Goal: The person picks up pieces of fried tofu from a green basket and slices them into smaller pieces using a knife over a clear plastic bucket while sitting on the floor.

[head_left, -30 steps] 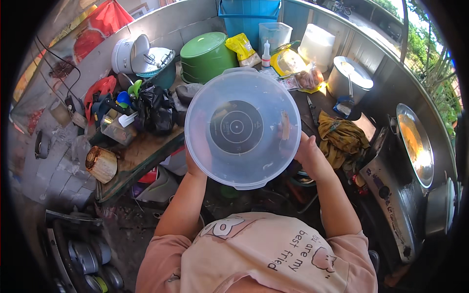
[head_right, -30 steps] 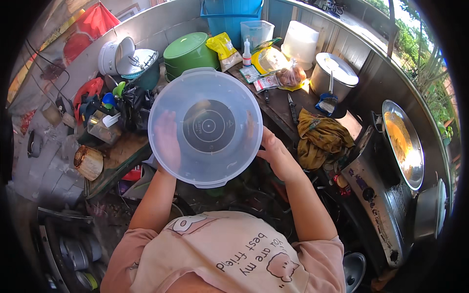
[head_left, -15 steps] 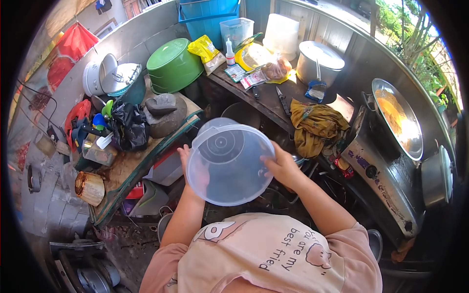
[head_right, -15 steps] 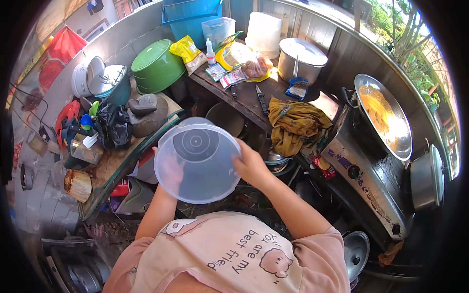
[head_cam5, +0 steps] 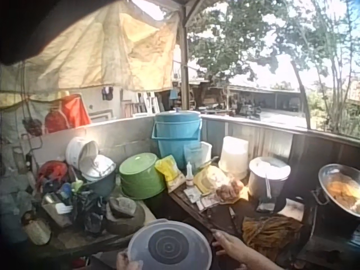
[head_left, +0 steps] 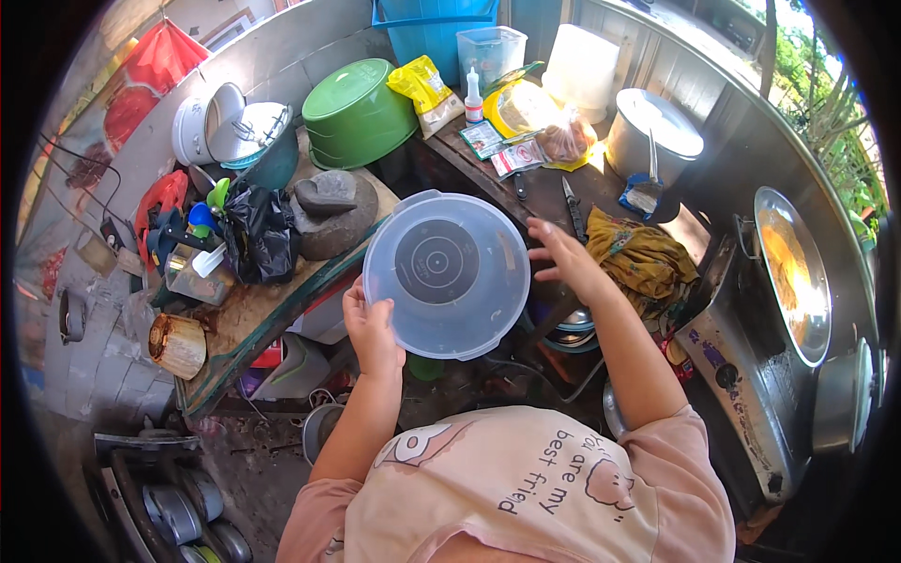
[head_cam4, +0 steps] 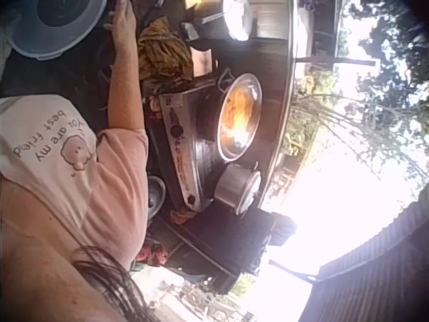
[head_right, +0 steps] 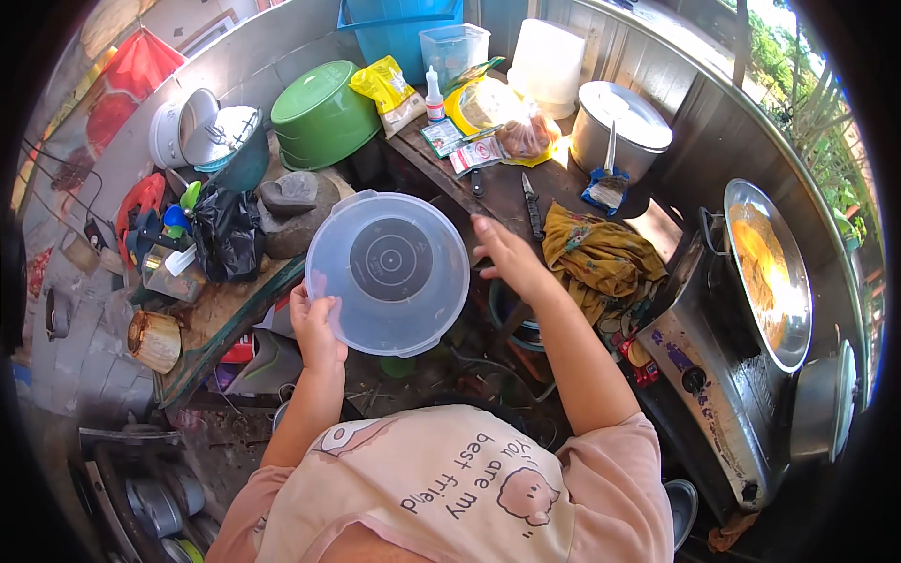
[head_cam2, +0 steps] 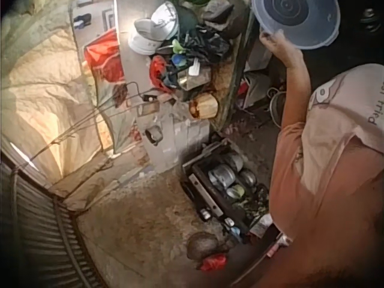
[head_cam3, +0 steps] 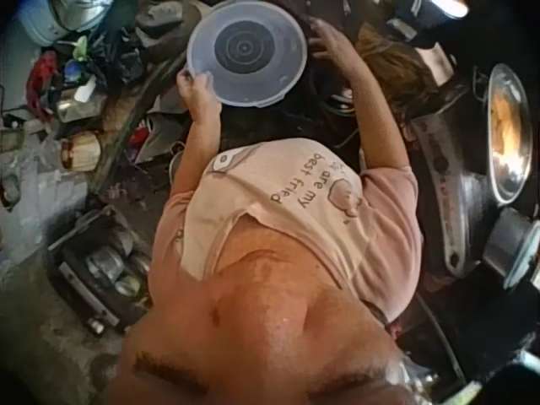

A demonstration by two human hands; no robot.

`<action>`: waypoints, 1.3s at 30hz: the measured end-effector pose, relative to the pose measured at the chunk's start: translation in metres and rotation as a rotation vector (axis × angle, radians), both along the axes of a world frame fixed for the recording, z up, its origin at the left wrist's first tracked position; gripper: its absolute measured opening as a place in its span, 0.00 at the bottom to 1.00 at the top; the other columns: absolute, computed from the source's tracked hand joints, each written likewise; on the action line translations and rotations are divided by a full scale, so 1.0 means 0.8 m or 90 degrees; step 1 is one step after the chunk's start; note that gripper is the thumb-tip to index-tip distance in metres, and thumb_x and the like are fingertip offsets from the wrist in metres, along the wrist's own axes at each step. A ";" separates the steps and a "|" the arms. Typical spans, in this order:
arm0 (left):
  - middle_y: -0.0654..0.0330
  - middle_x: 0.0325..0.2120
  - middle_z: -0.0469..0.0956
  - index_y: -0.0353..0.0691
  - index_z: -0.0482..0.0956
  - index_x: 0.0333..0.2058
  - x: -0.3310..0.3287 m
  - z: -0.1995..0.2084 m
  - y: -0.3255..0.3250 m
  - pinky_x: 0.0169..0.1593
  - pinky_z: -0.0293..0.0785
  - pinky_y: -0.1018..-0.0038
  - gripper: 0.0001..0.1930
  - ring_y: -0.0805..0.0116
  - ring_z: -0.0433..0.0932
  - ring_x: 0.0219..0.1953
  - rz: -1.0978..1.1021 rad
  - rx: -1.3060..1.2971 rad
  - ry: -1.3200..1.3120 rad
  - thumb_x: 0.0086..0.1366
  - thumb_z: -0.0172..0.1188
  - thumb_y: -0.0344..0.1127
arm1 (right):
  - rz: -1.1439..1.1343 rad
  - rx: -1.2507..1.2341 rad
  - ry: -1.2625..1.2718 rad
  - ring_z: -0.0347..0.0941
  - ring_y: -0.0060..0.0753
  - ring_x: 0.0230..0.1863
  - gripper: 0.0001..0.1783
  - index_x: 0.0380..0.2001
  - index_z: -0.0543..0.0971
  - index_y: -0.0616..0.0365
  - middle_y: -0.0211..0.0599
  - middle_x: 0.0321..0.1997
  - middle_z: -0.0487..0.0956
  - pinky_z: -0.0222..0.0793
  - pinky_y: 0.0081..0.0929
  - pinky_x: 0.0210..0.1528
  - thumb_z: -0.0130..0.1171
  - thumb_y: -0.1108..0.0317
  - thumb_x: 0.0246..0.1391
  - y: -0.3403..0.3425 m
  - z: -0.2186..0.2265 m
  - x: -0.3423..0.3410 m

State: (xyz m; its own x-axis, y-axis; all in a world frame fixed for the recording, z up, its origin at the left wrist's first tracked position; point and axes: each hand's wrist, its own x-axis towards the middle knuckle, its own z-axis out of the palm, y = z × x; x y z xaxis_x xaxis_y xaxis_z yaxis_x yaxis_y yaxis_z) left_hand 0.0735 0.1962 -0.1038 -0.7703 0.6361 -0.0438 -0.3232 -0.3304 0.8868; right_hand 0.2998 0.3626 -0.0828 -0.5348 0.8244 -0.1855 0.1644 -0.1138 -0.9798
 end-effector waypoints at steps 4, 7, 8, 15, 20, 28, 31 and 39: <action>0.57 0.42 0.71 0.37 0.66 0.42 0.003 0.007 0.016 0.50 0.68 0.74 0.17 0.69 0.72 0.44 0.014 0.045 0.042 0.51 0.49 0.19 | -0.230 0.670 -0.522 0.67 0.57 0.52 0.22 0.50 0.73 0.58 0.54 0.54 0.69 0.68 0.45 0.50 0.54 0.63 0.52 0.134 -0.094 0.046; 0.56 0.42 0.71 0.36 0.65 0.42 0.002 0.006 0.016 0.51 0.68 0.73 0.18 0.69 0.72 0.44 0.048 0.057 0.110 0.50 0.49 0.19 | -0.097 0.542 -0.666 0.66 0.58 0.52 0.23 0.52 0.72 0.54 0.54 0.54 0.67 0.67 0.46 0.51 0.54 0.69 0.49 0.162 -0.124 0.040; 0.56 0.42 0.71 0.36 0.65 0.42 0.003 0.012 0.011 0.51 0.68 0.73 0.18 0.69 0.72 0.44 0.055 0.055 0.110 0.50 0.49 0.19 | -0.104 0.531 -0.638 0.67 0.58 0.51 0.27 0.54 0.70 0.51 0.55 0.52 0.67 0.68 0.46 0.50 0.53 0.72 0.47 0.173 -0.134 0.039; 0.53 0.47 0.68 0.39 0.63 0.39 0.045 0.139 -0.077 0.56 0.65 0.65 0.18 0.64 0.66 0.54 0.003 0.166 0.251 0.49 0.50 0.17 | -0.146 0.551 -0.526 0.71 0.63 0.43 0.33 0.58 0.64 0.60 0.59 0.43 0.75 0.67 0.48 0.50 0.53 0.69 0.44 0.178 -0.123 0.043; 0.62 0.48 0.67 0.49 0.63 0.30 0.039 0.147 -0.161 0.65 0.58 0.49 0.19 0.56 0.60 0.63 -0.176 0.322 0.285 0.52 0.67 0.26 | -0.245 0.293 -0.210 0.74 0.40 0.35 0.30 0.62 0.61 0.55 0.48 0.41 0.77 0.70 0.31 0.41 0.45 0.72 0.53 0.088 -0.077 0.065; 0.64 0.42 0.66 0.50 0.62 0.29 0.039 0.157 -0.291 0.67 0.52 0.48 0.17 0.57 0.63 0.61 -0.275 0.425 0.368 0.54 0.63 0.23 | -0.270 0.147 0.095 0.69 0.17 0.34 0.35 0.67 0.56 0.51 0.37 0.42 0.76 0.67 0.16 0.39 0.41 0.80 0.54 -0.231 0.038 0.128; 0.64 0.42 0.66 0.50 0.62 0.29 0.043 0.166 -0.322 0.68 0.50 0.48 0.16 0.56 0.63 0.61 -0.320 0.405 0.337 0.55 0.62 0.23 | -0.363 0.101 0.229 0.71 0.20 0.40 0.29 0.63 0.62 0.59 0.39 0.46 0.76 0.66 0.18 0.45 0.39 0.79 0.55 -0.320 0.054 0.158; 0.50 0.52 0.64 0.43 0.61 0.33 0.114 0.171 -0.300 0.66 0.51 0.51 0.14 0.54 0.59 0.63 -0.404 0.269 0.290 0.50 0.55 0.23 | -0.210 0.103 0.323 0.58 0.40 0.62 0.51 0.57 0.65 0.73 0.48 0.61 0.62 0.48 0.36 0.65 0.42 0.29 0.54 -0.528 0.067 0.223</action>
State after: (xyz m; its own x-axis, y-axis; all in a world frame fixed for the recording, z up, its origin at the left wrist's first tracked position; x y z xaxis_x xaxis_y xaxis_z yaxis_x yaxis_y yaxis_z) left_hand 0.1648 -0.0434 0.0330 -0.1527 0.8426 0.5165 -0.2028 -0.5382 0.8181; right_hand 0.4786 -0.0602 -0.0295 -0.2363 0.9574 0.1662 -0.3442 0.0774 -0.9357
